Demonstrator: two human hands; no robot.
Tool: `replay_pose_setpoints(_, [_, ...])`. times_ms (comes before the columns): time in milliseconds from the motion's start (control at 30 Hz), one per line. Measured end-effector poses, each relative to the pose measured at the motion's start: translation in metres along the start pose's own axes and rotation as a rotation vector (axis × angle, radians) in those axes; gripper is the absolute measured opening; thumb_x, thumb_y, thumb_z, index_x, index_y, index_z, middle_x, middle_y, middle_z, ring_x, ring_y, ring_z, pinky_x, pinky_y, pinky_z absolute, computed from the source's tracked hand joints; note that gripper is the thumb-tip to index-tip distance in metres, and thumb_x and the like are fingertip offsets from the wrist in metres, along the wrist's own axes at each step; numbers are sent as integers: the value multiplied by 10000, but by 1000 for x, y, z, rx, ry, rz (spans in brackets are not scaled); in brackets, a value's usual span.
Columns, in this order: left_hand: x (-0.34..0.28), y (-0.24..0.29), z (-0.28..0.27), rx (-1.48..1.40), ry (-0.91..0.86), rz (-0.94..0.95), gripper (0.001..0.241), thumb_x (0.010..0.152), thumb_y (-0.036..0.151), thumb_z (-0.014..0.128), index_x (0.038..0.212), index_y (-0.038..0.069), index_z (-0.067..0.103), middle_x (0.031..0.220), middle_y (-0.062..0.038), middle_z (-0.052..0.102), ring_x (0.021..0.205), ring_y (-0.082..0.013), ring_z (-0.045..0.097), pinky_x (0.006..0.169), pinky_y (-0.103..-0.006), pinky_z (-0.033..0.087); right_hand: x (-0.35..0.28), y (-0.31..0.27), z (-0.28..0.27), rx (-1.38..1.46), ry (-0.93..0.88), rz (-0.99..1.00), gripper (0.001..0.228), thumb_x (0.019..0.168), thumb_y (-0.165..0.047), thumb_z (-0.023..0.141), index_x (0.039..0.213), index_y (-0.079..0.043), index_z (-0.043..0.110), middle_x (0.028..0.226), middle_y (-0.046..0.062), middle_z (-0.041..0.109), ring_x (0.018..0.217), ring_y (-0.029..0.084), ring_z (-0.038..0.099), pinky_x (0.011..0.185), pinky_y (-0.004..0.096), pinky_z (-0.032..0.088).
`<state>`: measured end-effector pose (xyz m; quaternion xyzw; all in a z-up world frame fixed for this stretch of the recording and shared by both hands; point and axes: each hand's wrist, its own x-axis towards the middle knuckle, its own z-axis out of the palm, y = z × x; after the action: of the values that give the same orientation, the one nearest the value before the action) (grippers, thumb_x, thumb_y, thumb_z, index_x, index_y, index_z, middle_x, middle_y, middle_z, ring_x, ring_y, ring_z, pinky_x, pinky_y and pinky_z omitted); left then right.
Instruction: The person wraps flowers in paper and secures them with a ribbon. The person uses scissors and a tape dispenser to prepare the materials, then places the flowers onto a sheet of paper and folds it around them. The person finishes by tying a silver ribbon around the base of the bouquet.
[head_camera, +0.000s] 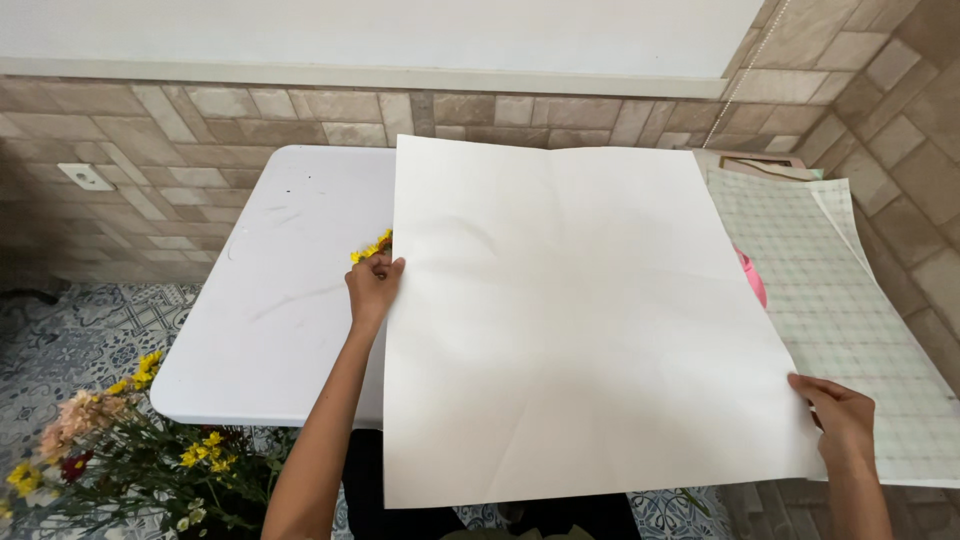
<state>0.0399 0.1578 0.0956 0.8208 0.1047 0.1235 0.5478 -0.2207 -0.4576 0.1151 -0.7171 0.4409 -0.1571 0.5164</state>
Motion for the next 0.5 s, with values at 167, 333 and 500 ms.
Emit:
replay_pose_setpoints(167, [1,-16,3,7,-18,62,188,874,281,734,797,110,727,750,13,719,728,-97,654,789,-241,521,25,9,-12,-74,-110,15,289,852,-151,842,1120,-71,770,1005,96,703,935,243,601,837,354,473])
replay_pose_setpoints(333, [-1,-31,12,35,-67,12,180,890,308,744,894,128,732,804,2,721,773,-114,670,820,-258,524,39,1,-53,-35,-455,-284,348,919,45,708,1258,-22,749,735,86,516,724,210,470,706,343,378])
replay_pose_setpoints(500, [-10,-41,21,11,-202,80,302,876,348,782,1000,73,766,850,-38,757,788,-102,697,762,-248,562,132,5,-121,-386,-586,-424,308,830,72,776,1106,89,913,1192,221,880,1201,243,727,1032,345,516])
